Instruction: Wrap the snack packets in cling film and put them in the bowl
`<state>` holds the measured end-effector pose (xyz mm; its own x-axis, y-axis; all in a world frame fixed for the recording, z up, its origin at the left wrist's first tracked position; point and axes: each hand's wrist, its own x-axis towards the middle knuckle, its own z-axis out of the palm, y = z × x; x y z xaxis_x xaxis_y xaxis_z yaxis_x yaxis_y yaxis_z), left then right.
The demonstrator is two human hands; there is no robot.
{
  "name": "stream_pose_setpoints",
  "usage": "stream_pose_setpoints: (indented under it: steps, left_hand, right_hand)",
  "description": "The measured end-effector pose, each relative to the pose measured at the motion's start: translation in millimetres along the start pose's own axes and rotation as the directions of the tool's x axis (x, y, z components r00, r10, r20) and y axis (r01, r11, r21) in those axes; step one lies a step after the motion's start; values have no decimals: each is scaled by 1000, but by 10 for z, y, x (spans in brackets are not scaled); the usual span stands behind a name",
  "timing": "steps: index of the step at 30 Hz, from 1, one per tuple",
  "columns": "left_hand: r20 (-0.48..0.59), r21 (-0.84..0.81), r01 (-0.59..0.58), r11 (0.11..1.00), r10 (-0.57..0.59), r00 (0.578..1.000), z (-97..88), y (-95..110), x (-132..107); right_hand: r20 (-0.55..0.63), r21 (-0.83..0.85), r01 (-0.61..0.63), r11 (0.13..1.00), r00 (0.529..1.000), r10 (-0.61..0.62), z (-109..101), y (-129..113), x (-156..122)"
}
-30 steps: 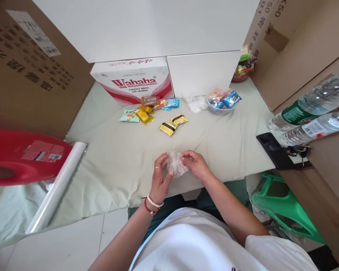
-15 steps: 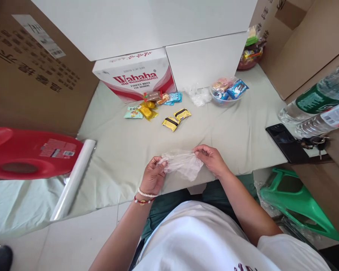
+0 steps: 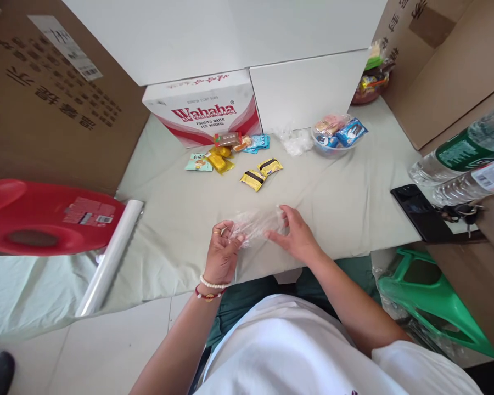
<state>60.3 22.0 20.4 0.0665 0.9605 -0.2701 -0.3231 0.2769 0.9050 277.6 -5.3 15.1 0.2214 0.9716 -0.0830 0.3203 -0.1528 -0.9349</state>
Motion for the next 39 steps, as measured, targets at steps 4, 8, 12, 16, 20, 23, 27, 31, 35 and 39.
stream_pose_setpoints:
  steps: [4,8,12,16,20,23,27,31,35,39]
  left_hand:
    - [-46,13,35,999,-35,998,-54,26,44]
    - [-166,-55,30,998,-39,985,-266,58,145]
    - [-100,-139,41,989,-56,993,-329,116,142]
    - [67,-151,134,979,-125,990,-250,223,79]
    - [173,-208,296,932,-262,949,-222,243,123]
    - [157,-168,426,889,-402,902,-230,164,196]
    - [121,-29,432,902,-425,897,-204,83,181]
    - [55,116,272,955,-280,959,-163,85,88]
    - [-159,314,-78,946,133,978,-104,102,-14]
    - [-71,542,-332,772,436,897,78,107,-148]
  right_hand:
    - [44,59,-65,996,997,63,44,40,82]
    - [48,288,-157,944,988,150,-179,87,133]
    - [27,342,-189,920,981,192,-402,83,99]
    - [-27,341,-140,930,987,159,-526,90,78]
    - [-90,326,-69,943,991,104,-604,115,111]
    - [-89,319,-25,947,994,56,-619,129,135]
    - [-97,304,3,953,995,27,-581,161,178]
    - [-112,175,59,983,993,-39,-556,178,238]
    - [-334,0,103,995,937,-98,-490,35,183]
    - [120,316,-130,940,988,97,-164,-254,-13]
